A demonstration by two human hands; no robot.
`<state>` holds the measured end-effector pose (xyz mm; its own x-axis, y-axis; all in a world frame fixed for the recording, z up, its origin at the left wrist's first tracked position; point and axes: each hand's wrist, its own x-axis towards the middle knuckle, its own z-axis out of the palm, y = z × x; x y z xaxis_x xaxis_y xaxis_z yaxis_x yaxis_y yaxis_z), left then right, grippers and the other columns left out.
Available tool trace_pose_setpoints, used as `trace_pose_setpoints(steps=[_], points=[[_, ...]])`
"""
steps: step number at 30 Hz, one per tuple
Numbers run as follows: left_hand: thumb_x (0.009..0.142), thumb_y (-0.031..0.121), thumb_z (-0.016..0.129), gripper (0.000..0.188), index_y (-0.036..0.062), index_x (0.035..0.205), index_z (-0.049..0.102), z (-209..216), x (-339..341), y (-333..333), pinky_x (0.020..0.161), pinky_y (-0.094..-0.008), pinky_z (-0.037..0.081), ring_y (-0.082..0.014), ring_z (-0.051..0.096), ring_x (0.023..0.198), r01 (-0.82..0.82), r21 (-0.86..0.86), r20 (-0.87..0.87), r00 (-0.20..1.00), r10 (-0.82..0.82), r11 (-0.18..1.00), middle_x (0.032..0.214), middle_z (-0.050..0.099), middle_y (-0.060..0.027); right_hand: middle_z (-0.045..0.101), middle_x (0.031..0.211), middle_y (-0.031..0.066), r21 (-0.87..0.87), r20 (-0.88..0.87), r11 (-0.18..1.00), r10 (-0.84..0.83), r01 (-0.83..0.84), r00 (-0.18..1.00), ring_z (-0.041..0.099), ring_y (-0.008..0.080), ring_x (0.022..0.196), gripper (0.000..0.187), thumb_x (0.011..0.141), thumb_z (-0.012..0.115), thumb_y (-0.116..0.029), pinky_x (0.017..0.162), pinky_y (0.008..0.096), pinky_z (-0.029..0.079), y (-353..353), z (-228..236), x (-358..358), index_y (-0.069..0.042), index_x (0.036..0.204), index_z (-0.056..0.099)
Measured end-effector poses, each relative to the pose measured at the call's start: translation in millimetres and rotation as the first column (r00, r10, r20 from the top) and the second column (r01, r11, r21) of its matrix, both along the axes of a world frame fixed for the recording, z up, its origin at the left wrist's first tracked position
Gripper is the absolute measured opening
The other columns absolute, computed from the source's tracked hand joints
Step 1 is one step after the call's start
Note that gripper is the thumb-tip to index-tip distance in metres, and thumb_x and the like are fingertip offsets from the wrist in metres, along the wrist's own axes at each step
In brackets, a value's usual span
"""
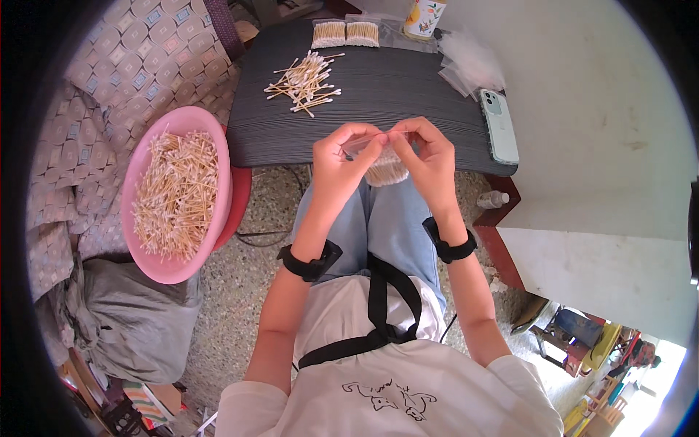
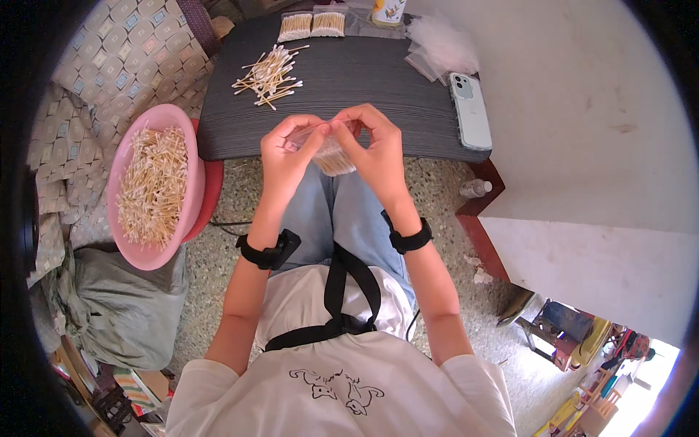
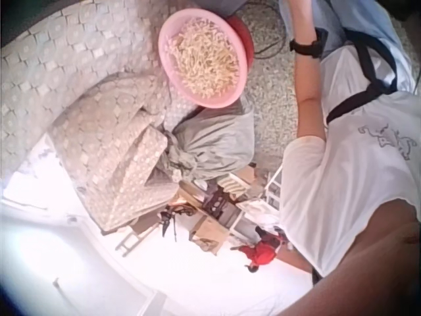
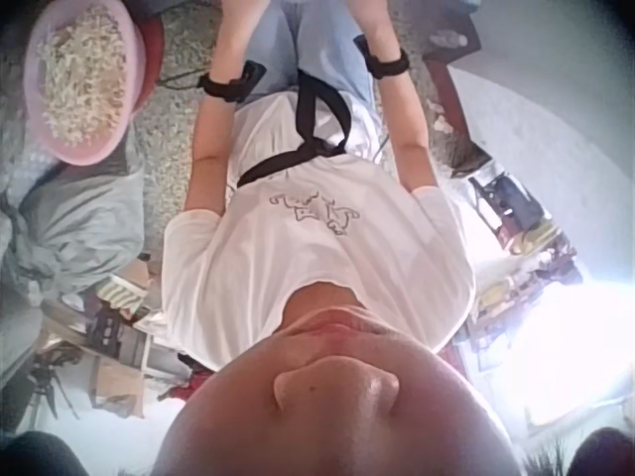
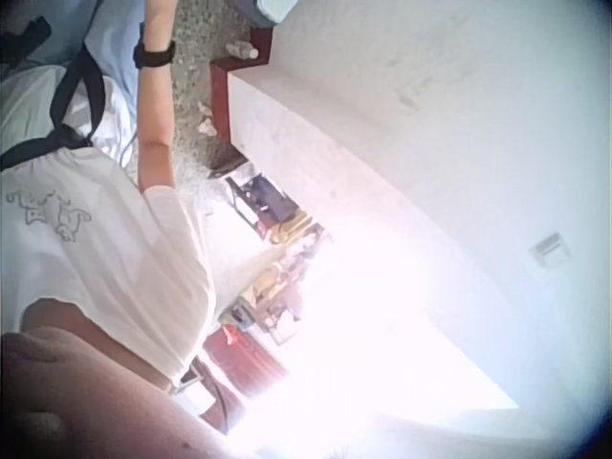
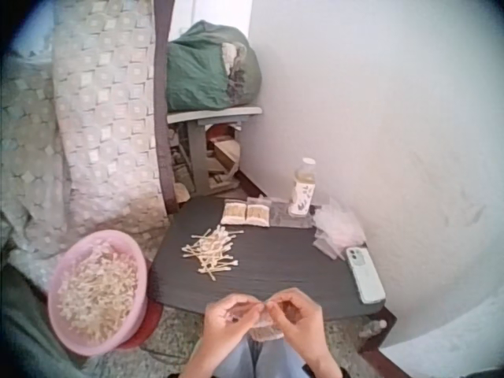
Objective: The person removes cotton swabs from a plastic bag, spreads them across the table, and then gathers them back into the bag before sealing it.
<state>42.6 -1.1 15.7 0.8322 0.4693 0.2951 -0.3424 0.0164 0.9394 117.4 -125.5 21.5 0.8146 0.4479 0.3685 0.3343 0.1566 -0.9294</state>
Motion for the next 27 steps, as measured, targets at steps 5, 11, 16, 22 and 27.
trace_pose_setpoints(steps=[5, 11, 16, 22, 27], points=[[0.082, 0.006, 0.069, 0.012, -0.0015, 0.092, 0.066, -1.8, -0.2, -0.2, 0.072, -0.0223, 0.049, -0.0081, 0.062, 0.080, -0.050, -0.004, -0.008, 0.999, 0.050, 0.999, 0.084, 0.068, -0.0036, 0.067, 0.086, 0.0043, -0.124, -0.036, 0.992, -0.001, -0.003, 0.999, 0.060, 0.0095, 0.079, 0.013, 0.083, 0.067, -0.006, 0.073, 0.0238, 0.048, 0.8, 9.9, -5.2, 0.002, 0.092, 0.066], [0.082, 0.005, 0.069, 0.011, -0.0016, 0.090, 0.066, 0.1, -2.7, 6.4, 0.073, -0.0229, 0.050, -0.0093, 0.064, 0.080, -0.030, 0.017, -0.022, 0.999, 0.030, 0.999, 0.084, 0.068, -0.0045, 0.067, 0.088, 0.0065, 0.089, -0.272, 0.995, 0.067, -0.044, 0.960, 0.062, 0.0089, 0.082, 0.013, 0.085, 0.066, -0.004, 0.076, 0.0219, 0.049, -4.3, 9.5, -8.6, 0.005, 0.094, 0.064], [0.083, 0.002, 0.068, 0.012, -0.0019, 0.094, 0.064, 0.5, -3.4, 8.6, 0.073, -0.0227, 0.049, -0.0100, 0.063, 0.083, 0.046, 0.049, -0.023, 0.999, -0.045, 0.998, 0.088, 0.067, -0.0048, 0.065, 0.087, 0.0044, 0.123, -0.242, 0.992, 0.058, -0.029, 0.969, 0.060, 0.0082, 0.081, 0.008, 0.084, 0.064, -0.002, 0.077, 0.0228, 0.048, -2.6, 3.4, -8.7, 0.003, 0.091, 0.063], [0.084, 0.004, 0.067, 0.012, -0.0026, 0.093, 0.062, 4.4, -4.3, 6.8, 0.076, -0.0232, 0.048, -0.0089, 0.061, 0.085, 0.072, 0.035, -0.065, 0.995, -0.069, 0.997, 0.090, 0.065, -0.0040, 0.063, 0.084, 0.0034, 0.012, -0.134, 1.000, 0.024, -0.022, 0.991, 0.058, 0.0080, 0.080, 0.008, 0.084, 0.064, -0.004, 0.076, 0.0233, 0.047, -0.6, 12.4, -10.3, 0.003, 0.088, 0.062], [0.083, 0.007, 0.068, 0.011, -0.0013, 0.091, 0.064, 4.2, -2.3, 6.8, 0.075, -0.0236, 0.050, -0.0091, 0.063, 0.082, 0.053, 0.154, 0.000, 0.999, -0.053, 0.987, 0.085, 0.067, -0.0039, 0.063, 0.084, 0.0034, 0.024, -0.178, 0.999, 0.033, -0.029, 0.983, 0.058, 0.0080, 0.080, 0.007, 0.085, 0.063, -0.004, 0.076, 0.0230, 0.047, -4.0, 12.5, -11.6, 0.003, 0.088, 0.062]])
